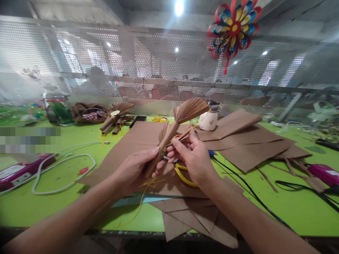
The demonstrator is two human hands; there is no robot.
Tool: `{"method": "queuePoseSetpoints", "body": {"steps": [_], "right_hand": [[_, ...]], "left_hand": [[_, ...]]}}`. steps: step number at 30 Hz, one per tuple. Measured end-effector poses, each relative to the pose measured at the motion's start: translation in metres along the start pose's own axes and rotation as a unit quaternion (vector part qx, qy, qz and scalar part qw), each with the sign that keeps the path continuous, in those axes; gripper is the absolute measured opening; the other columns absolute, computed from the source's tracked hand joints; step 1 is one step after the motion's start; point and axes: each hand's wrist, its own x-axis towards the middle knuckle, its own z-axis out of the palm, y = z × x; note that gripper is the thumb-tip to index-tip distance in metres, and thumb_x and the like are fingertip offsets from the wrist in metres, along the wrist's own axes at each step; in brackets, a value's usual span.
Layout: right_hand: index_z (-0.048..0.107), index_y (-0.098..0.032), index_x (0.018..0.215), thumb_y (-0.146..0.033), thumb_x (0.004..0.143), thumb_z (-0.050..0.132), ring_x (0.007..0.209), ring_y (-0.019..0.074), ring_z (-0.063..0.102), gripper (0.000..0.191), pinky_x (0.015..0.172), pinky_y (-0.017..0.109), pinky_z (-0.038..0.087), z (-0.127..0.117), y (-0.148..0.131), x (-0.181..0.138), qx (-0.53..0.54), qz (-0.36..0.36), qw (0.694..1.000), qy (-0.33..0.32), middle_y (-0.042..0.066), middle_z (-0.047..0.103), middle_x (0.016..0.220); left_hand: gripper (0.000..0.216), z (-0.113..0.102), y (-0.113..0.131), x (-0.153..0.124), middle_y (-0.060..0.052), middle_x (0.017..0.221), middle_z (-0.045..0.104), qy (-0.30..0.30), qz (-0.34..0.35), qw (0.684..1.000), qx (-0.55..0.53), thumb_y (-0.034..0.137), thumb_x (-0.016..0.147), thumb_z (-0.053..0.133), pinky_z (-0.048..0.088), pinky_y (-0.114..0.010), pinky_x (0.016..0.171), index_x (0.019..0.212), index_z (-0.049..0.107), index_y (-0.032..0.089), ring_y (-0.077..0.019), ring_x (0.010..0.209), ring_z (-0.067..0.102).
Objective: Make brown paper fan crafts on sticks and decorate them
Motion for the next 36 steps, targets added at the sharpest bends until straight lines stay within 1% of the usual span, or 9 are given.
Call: {"method": "queuePoseSetpoints", "body": {"steps": [7, 14, 21, 28, 36], "right_hand": [[0.056, -0.016, 0.084, -0.030, 0.072, 0.068, 0.053, 0.0093, 0.058, 0.021, 0.047, 0.021, 0.051, 0.0034, -0.0024, -0.0022, 0.010, 0.006, 1.000, 0.010, 0.001, 0.066, 0.069], [0.057, -0.016, 0.084, -0.029, 0.072, 0.068, 0.053, 0.0097, 0.059, 0.021, 0.047, 0.021, 0.051, 0.0040, -0.0015, -0.0037, 0.013, 0.003, 1.000, 0.022, 0.001, 0.066, 0.069], [0.056, -0.016, 0.084, -0.028, 0.073, 0.068, 0.054, 0.0101, 0.060, 0.020, 0.047, 0.022, 0.051, 0.0033, 0.0004, -0.0036, 0.011, -0.003, 1.000, 0.023, 0.002, 0.066, 0.068], [0.056, -0.017, 0.082, -0.031, 0.071, 0.069, 0.054, 0.0104, 0.060, 0.022, 0.047, 0.021, 0.050, 0.0049, -0.0014, -0.0039, 0.002, 0.002, 0.999, 0.033, 0.002, 0.066, 0.069], [0.057, -0.017, 0.081, -0.031, 0.070, 0.069, 0.052, 0.0090, 0.057, 0.022, 0.045, 0.020, 0.047, 0.0038, -0.0024, -0.0026, 0.011, 0.017, 1.000, 0.019, 0.001, 0.065, 0.069]], "left_hand": [[0.030, -0.0010, -0.0014, 0.0003, -0.003, 0.067, 0.050, 0.011, -0.002, 1.000, -0.004, 0.037, 0.085, 0.047, 0.034, -0.021, 0.054, 0.089, 0.059, 0.010, -0.0081, 0.057, 0.044], [0.031, 0.0008, -0.0002, -0.0009, -0.002, 0.067, 0.050, 0.002, -0.003, 1.000, -0.008, 0.036, 0.086, 0.046, 0.034, -0.020, 0.054, 0.097, 0.058, 0.010, -0.0080, 0.057, 0.043], [0.030, 0.0020, 0.0009, -0.0007, -0.002, 0.067, 0.049, -0.007, 0.006, 1.000, -0.008, 0.035, 0.087, 0.044, 0.034, -0.021, 0.055, 0.096, 0.057, 0.009, -0.0084, 0.057, 0.043], [0.032, -0.0006, -0.0001, 0.0002, -0.002, 0.066, 0.050, 0.006, 0.001, 1.000, 0.005, 0.037, 0.085, 0.047, 0.034, -0.023, 0.055, 0.094, 0.058, 0.009, -0.0089, 0.056, 0.044], [0.030, -0.0003, -0.0006, 0.0012, -0.003, 0.067, 0.052, 0.020, -0.009, 1.000, -0.011, 0.037, 0.083, 0.049, 0.034, -0.022, 0.054, 0.091, 0.058, 0.009, -0.0086, 0.056, 0.044]]}}
